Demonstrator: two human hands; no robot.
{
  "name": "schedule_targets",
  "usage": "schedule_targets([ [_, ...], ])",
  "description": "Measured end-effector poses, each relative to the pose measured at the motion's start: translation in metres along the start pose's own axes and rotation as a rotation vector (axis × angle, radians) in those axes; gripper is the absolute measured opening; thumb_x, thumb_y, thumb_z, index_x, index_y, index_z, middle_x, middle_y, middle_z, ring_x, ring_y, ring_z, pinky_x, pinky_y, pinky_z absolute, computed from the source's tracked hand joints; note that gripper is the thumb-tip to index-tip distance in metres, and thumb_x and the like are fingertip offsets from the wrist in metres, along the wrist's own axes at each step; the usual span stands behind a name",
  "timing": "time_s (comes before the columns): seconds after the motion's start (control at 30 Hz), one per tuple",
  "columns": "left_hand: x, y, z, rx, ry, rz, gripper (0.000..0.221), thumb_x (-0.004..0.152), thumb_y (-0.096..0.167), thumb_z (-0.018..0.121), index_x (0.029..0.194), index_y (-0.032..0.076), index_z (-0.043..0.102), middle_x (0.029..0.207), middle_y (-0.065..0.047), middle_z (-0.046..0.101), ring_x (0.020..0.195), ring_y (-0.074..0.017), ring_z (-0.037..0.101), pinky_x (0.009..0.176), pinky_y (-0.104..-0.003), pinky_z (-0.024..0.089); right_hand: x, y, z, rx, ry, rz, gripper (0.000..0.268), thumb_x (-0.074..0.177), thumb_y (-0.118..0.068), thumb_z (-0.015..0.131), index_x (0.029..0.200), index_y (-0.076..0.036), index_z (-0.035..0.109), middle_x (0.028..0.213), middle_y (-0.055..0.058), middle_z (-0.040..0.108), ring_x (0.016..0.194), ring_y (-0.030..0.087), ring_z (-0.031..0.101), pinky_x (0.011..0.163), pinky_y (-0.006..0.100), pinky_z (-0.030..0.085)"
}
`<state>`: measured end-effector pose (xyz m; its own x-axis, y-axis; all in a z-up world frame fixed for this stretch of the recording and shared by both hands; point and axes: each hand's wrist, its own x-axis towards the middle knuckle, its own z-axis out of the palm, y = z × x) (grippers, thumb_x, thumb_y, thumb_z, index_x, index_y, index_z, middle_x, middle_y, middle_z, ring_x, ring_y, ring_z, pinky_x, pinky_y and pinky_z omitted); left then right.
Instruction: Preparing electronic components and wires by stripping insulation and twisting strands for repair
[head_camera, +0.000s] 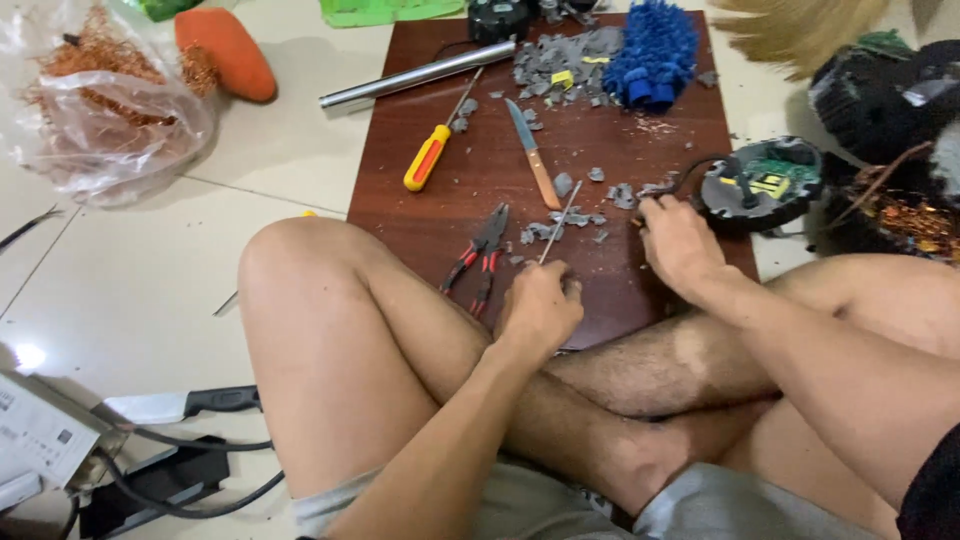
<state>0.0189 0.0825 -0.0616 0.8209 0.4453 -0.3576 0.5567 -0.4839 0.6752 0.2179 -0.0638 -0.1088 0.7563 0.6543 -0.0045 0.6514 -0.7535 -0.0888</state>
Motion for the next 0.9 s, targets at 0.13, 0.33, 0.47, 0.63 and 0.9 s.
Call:
schedule_targets([
  [0.13, -0.003, -0.003, 0.009, -0.009, -0.032, 0.058, 0.034, 0.095, 0.031, 0.061, 0.123, 0.020, 0.077, 0.120, -0.013, 0.075, 0.116, -0.0384, 0.073, 0.095, -0.053, 0.062, -0.015, 0.007, 0.010, -0.007, -0.004, -0.026, 0.025, 0.099, -0.020, 0.068, 0.120, -0.006, 0.067, 0.118, 0.015, 0.063, 0.108, 0.038, 0.072, 0.085, 0.050, 0.066],
  [0.33, -0.001, -0.008, 0.008, -0.169, 0.011, 0.027, 0.035, 0.090, 0.030, 0.065, 0.122, 0.023, 0.079, 0.114, -0.010, 0.080, 0.112, -0.0303, 0.076, 0.088, -0.045, 0.064, -0.043, -0.025, -0.018, 0.305, -0.047, 0.022, 0.032, 0.108, -0.030, 0.056, 0.124, -0.003, 0.063, 0.113, 0.021, 0.070, 0.109, 0.043, 0.072, 0.091, 0.057, 0.059],
  [0.47, -0.009, -0.005, 0.021, -0.602, 0.008, 0.025, 0.044, 0.086, 0.014, 0.074, 0.129, 0.007, 0.074, 0.120, -0.029, 0.075, 0.103, -0.0354, 0.077, 0.076, -0.037, 0.068, -0.092, -0.062, -0.041, 1.073, -0.198, 0.137, 0.026, 0.106, -0.015, 0.057, 0.115, 0.004, 0.071, 0.080, 0.021, 0.074, 0.069, 0.028, 0.072, 0.069, 0.043, 0.060],
  [0.63, -0.001, -0.015, 0.024, -0.472, -0.046, 0.092, 0.030, 0.088, 0.015, 0.072, 0.117, 0.016, 0.082, 0.087, -0.012, 0.081, 0.076, -0.0171, 0.080, 0.068, -0.030, 0.066, -0.109, -0.055, -0.014, 1.255, -0.078, 0.285, 0.025, 0.105, -0.019, 0.061, 0.099, 0.001, 0.075, 0.076, 0.017, 0.073, 0.063, 0.024, 0.071, 0.059, 0.035, 0.059],
  [0.9, -0.008, -0.009, 0.017, -0.711, -0.165, 0.063, 0.040, 0.090, 0.010, 0.072, 0.123, -0.013, 0.071, 0.107, -0.030, 0.076, 0.074, -0.0204, 0.077, 0.066, -0.025, 0.066, -0.108, -0.061, -0.023, 1.528, -0.106, 0.432, 0.028, 0.102, -0.024, 0.070, 0.107, 0.003, 0.075, 0.092, 0.020, 0.073, 0.078, 0.026, 0.071, 0.067, 0.038, 0.062],
])
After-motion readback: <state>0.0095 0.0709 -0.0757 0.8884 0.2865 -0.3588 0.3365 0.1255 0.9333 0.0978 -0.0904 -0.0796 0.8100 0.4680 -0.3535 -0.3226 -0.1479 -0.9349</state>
